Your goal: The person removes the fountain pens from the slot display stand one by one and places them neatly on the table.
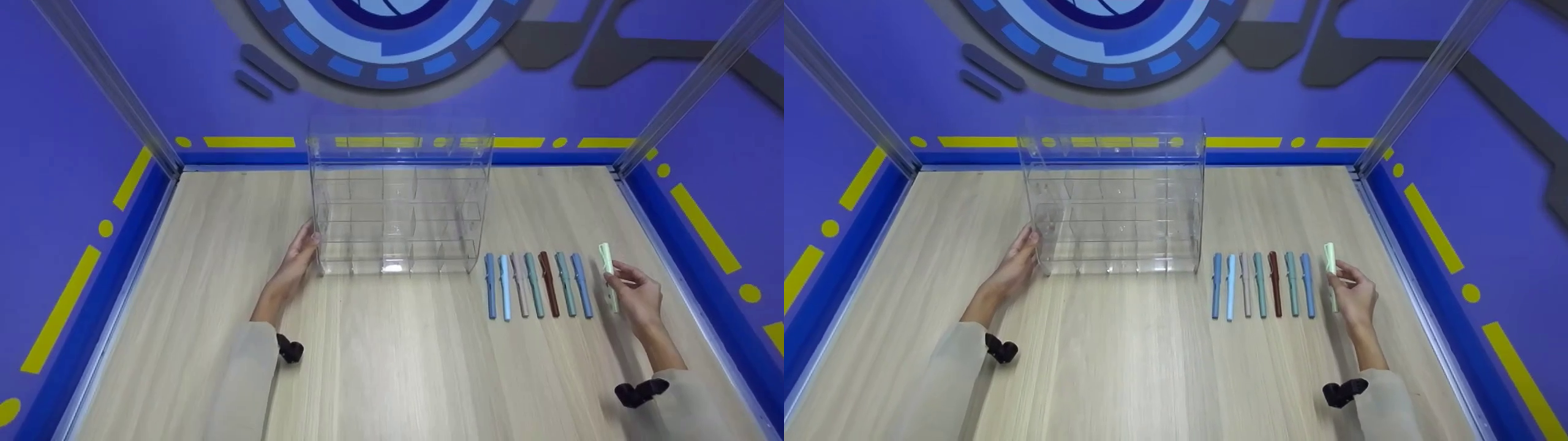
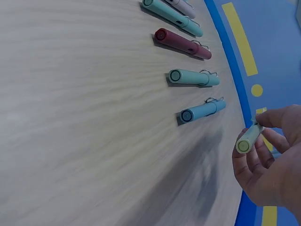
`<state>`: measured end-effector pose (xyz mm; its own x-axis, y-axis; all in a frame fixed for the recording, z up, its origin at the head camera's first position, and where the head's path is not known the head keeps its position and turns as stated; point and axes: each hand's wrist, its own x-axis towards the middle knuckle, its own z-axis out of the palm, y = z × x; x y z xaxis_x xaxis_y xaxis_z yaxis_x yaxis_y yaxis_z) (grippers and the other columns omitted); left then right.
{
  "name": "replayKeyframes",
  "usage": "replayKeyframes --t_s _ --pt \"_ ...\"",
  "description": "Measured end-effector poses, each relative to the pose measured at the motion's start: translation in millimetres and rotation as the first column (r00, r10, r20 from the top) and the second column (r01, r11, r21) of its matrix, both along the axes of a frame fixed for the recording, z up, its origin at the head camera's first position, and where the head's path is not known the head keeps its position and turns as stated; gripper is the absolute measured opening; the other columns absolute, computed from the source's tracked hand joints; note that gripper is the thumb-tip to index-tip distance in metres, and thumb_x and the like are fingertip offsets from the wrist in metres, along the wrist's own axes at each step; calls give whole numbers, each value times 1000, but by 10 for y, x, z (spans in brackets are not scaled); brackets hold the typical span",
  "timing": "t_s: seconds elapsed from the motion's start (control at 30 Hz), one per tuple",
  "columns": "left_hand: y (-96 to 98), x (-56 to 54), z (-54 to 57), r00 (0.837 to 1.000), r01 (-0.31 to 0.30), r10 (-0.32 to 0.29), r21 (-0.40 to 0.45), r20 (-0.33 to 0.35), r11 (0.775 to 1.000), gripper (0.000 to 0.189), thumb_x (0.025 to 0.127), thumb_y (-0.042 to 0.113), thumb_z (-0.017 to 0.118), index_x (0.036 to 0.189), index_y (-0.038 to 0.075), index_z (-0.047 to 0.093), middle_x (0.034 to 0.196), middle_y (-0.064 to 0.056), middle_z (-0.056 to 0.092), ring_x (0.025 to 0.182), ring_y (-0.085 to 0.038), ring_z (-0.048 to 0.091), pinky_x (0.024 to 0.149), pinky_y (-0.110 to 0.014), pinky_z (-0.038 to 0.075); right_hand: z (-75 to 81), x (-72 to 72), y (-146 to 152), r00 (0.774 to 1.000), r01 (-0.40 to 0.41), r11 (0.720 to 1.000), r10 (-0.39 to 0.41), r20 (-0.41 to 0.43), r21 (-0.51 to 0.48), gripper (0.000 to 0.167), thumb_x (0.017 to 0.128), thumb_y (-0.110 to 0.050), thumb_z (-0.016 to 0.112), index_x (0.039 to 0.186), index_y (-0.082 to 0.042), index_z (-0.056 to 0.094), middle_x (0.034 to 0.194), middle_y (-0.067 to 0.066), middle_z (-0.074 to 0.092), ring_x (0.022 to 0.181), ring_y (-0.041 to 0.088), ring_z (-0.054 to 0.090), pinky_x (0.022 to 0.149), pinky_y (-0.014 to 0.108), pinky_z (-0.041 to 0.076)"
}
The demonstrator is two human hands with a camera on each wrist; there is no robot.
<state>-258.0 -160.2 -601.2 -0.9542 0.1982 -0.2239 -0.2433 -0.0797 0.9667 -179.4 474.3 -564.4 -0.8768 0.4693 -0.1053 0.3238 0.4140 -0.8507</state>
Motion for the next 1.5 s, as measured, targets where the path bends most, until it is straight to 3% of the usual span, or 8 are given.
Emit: replayKeyframes --t_s 0.37,0.53,0.7,0.93,1.13,1.27,1.37,1.5 --pt "14 6 -20 1000 -11 11 -2 -5 1000 75 104 54 51 165 32 13 174 -3 5 162 -25 2 132 -46 6 -39 -21 34 992 -41 996 32 121 73 46 100 -16 65 140 3 57 82 -30 55 76 -10 58 63 11 50" --pt "12 7 -23 1000 -12 12 7 12 1000 76 103 55 51 165 33 13 174 -2 3 162 -26 2 132 -49 3 -85 -1 42 986 -63 992 45 158 108 45 101 -17 64 141 2 57 93 -21 59 78 -12 55 66 9 49" --pt "-2 10 -33 1000 -14 14 -16 19 1000 76 104 55 50 165 32 12 174 -3 1 162 -27 1 132 -51 2 -145 10 32 987 -51 990 30 159 132 44 100 -18 64 139 2 59 95 -18 59 77 -13 53 66 7 48" --pt "8 23 -6 1000 -4 4 -33 -4 999 76 106 53 47 166 26 9 174 -5 3 162 -24 1 133 -44 10 -194 -15 41 992 -43 986 23 124 161 44 97 -18 68 135 4 62 86 -24 58 74 -14 51 63 8 47" --pt "16 0 -11 1000 -11 11 -4 17 1000 76 105 51 51 166 27 11 174 -6 4 162 -25 3 133 -46 6 -221 -28 29 992 -49 979 24 127 199 42 97 -17 69 132 5 63 92 -9 66 72 -14 52 62 7 46" --pt "14 -21 -23 1000 -5 5 -2 18 1000 79 103 54 53 165 28 13 174 -5 4 162 -25 3 133 -47 5 -216 -36 4 993 -43 968 15 116 248 39 96 -14 68 129 7 65 100 10 73 67 -12 51 58 8 45" --pt "8 -26 -23 1000 -8 8 -2 15 1000 79 103 54 53 165 29 13 174 -5 5 162 -25 4 133 -46 7 -212 -40 -18 993 -32 960 -2 119 279 38 96 -13 65 129 7 65 110 23 71 65 -10 50 56 9 44" --pt "-7 -23 -17 1000 -14 14 3 17 1000 78 103 53 54 165 29 14 174 -5 6 162 -25 5 133 -46 8 -225 -44 -46 992 -19 953 -21 128 302 38 97 -13 64 129 6 65 120 30 67 64 -9 48 53 11 43"
